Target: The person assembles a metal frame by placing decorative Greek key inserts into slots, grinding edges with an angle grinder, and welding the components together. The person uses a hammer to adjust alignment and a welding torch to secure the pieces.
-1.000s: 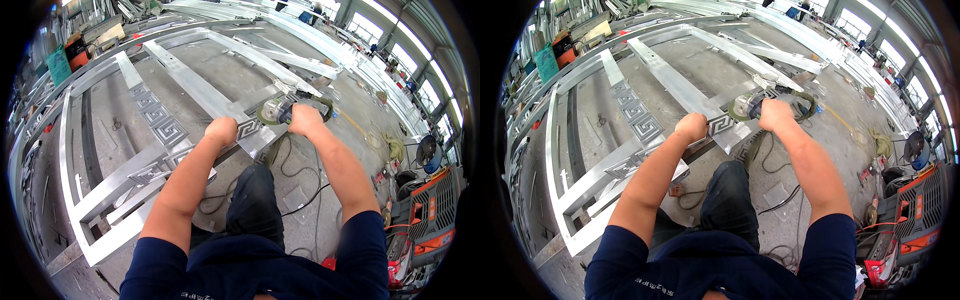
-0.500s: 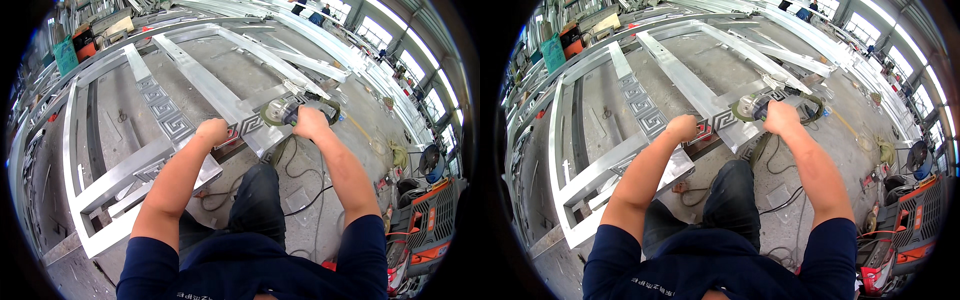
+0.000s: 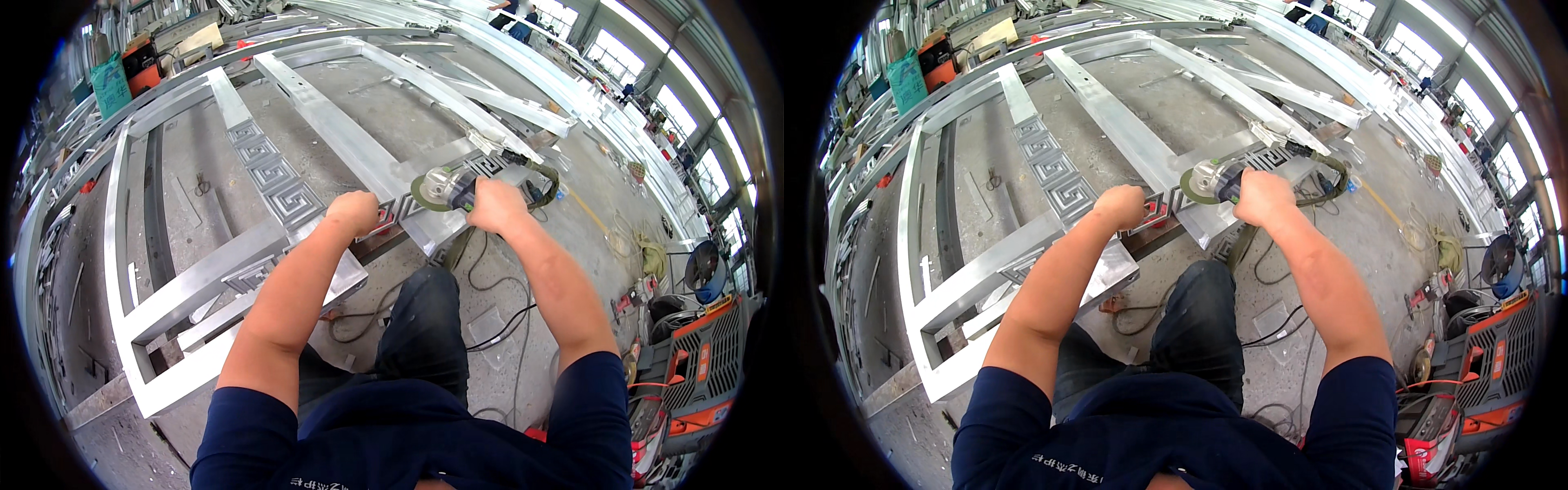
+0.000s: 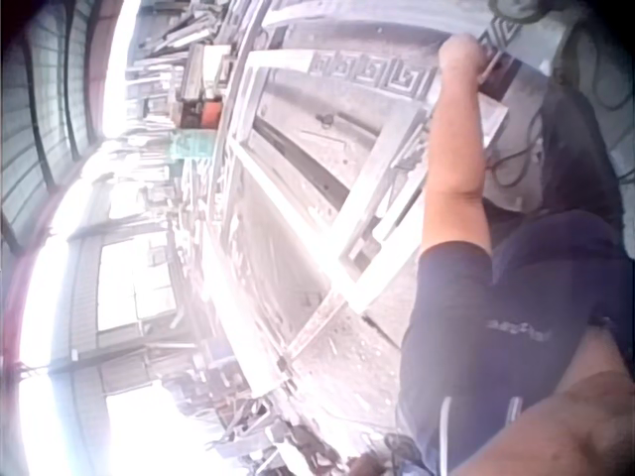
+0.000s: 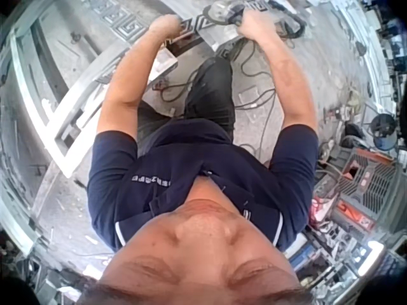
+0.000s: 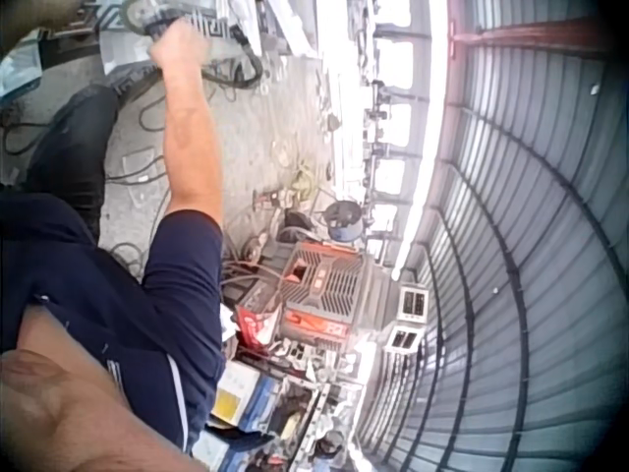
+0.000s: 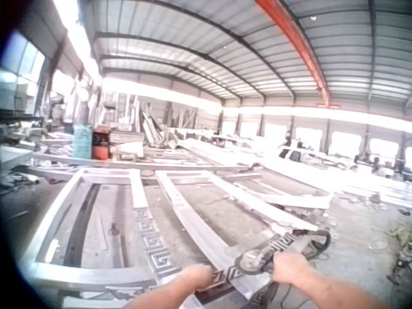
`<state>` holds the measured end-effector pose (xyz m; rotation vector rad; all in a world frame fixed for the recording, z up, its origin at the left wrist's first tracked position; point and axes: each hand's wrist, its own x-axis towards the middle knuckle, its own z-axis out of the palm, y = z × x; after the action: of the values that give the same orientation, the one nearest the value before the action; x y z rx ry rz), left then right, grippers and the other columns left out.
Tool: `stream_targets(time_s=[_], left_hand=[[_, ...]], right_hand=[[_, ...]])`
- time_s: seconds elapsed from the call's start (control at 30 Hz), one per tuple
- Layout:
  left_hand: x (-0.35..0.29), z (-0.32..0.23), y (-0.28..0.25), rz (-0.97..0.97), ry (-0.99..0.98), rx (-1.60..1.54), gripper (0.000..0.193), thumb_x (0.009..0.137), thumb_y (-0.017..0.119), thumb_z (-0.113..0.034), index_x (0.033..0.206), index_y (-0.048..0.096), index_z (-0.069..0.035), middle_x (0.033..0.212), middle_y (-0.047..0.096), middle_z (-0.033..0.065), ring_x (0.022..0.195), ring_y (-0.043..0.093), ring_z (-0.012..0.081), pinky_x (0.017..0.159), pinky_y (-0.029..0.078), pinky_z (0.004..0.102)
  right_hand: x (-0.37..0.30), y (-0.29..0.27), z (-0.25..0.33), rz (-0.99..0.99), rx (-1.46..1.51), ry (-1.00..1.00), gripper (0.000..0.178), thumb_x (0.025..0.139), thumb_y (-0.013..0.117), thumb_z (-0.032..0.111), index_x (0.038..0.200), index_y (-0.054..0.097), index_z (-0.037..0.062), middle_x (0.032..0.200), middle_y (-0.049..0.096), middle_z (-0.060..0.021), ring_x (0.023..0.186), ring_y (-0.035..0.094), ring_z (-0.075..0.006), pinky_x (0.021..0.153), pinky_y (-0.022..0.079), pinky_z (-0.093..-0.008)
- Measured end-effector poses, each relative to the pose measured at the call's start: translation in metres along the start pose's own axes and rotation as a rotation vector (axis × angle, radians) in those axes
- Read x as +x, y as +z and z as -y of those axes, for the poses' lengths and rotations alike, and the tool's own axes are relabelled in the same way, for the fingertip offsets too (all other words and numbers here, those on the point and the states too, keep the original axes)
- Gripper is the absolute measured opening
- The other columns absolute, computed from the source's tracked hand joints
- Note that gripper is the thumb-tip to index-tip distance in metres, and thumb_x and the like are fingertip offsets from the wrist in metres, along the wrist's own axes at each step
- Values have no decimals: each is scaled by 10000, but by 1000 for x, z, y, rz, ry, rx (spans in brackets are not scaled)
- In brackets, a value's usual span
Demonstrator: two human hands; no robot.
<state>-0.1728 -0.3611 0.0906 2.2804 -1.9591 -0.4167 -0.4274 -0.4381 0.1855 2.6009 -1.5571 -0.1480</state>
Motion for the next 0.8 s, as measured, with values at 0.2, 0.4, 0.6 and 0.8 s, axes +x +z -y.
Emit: stream_targets(time_s=[0.2, 0.4, 0.6, 0.8], left_hand=[[1, 1, 2, 2, -9, 15, 271, 890, 707, -248, 1020, 783, -23, 1088, 747, 233, 1029, 727, 390, 913, 578, 465], [1, 2, 4, -8, 2, 19, 272, 885, 710, -253, 1014, 783, -24, 1082, 749, 230, 1027, 726, 392, 911, 578, 468], [-2, -1, 3, 0, 7, 29, 268, 890, 680, -230, 1032, 779, -24, 1091, 748, 230, 1040, 726, 388, 911, 578, 465], [-2, 0, 5, -31, 1, 21, 269, 888, 708, -260, 1007, 781, -30, 1079, 750, 226, 1023, 725, 396, 906, 579, 475]], right_hand=[[-8, -8, 17, 22, 10, -43, 446, 744, 773, 215, 1126, 659, 15, 1026, 756, -189, 981, 741, -354, 866, 595, -442], [-8, -8, 14, -7, 15, -23, 408, 748, 763, 201, 1101, 678, 13, 1049, 758, -188, 992, 741, -354, 862, 599, -437], [8, 2, -21, -14, 28, 62, 433, 711, 753, 217, 1086, 670, 15, 1017, 746, -217, 968, 729, -386, 855, 591, -471], [3, -5, -51, -38, -5, 194, 405, 740, 748, 197, 1102, 711, 18, 1097, 749, -209, 1038, 732, -357, 906, 590, -446]])
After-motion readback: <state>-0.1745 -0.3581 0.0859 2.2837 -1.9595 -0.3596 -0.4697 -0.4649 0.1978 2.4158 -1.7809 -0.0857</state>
